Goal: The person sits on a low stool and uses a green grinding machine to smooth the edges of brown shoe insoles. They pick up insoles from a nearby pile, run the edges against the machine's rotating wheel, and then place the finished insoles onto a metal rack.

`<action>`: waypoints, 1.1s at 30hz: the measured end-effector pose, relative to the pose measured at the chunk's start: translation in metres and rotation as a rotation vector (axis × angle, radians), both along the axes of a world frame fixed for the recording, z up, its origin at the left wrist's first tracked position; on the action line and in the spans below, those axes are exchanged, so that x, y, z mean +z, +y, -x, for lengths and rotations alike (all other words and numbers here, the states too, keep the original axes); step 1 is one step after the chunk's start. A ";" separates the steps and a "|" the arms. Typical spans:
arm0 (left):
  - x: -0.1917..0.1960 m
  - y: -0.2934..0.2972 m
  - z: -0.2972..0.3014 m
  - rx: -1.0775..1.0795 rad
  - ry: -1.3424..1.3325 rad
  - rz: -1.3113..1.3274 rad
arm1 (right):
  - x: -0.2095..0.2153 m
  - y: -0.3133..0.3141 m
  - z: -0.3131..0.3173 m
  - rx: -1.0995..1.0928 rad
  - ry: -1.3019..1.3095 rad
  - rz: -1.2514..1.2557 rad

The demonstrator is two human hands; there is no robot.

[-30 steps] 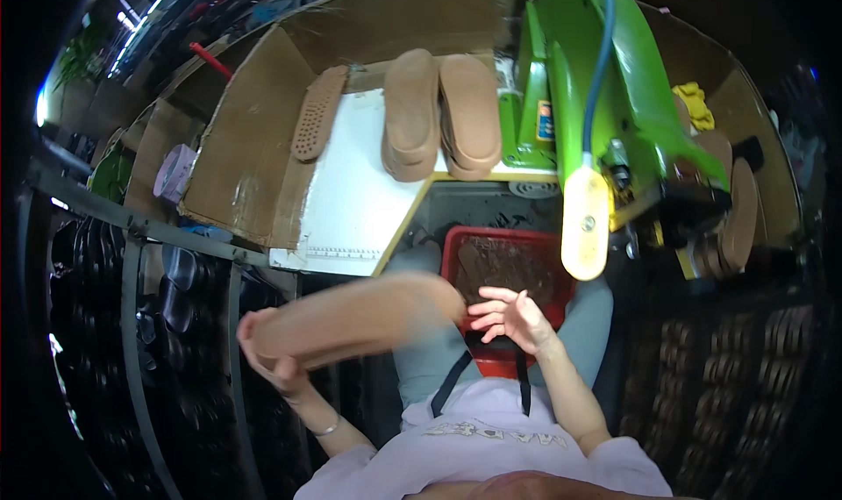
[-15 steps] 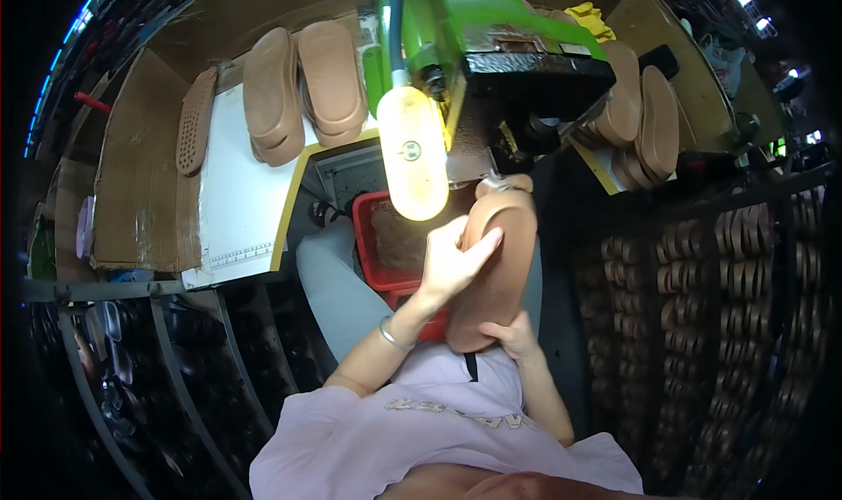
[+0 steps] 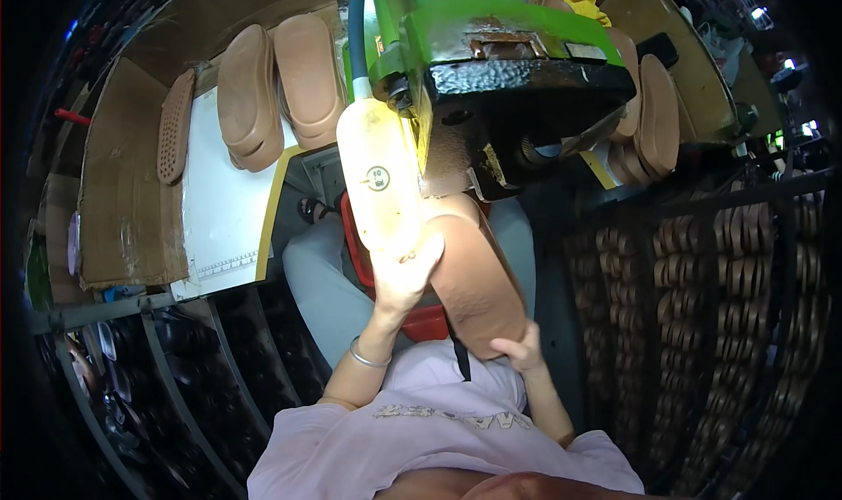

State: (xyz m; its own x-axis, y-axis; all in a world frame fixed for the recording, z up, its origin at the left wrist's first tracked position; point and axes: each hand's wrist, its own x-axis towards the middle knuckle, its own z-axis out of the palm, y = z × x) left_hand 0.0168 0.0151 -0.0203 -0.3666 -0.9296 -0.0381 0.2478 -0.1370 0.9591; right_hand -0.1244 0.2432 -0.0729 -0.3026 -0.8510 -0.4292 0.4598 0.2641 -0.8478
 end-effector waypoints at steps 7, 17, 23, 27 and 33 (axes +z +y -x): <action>0.010 0.001 0.008 -0.089 0.071 -0.011 | 0.030 -0.008 0.064 -0.494 0.260 0.265; 0.019 -0.005 -0.004 -0.121 -0.022 0.118 | 0.078 -0.095 0.124 -0.553 0.310 0.457; 0.015 -0.003 -0.040 0.139 0.139 -0.094 | 0.087 -0.142 0.104 -0.401 0.148 0.451; 0.016 -0.003 -0.068 0.204 0.207 -0.131 | 0.089 -0.157 0.078 -0.313 0.112 0.429; -0.003 0.000 -0.111 0.190 0.235 -0.241 | 0.090 -0.171 0.042 -0.267 0.091 0.463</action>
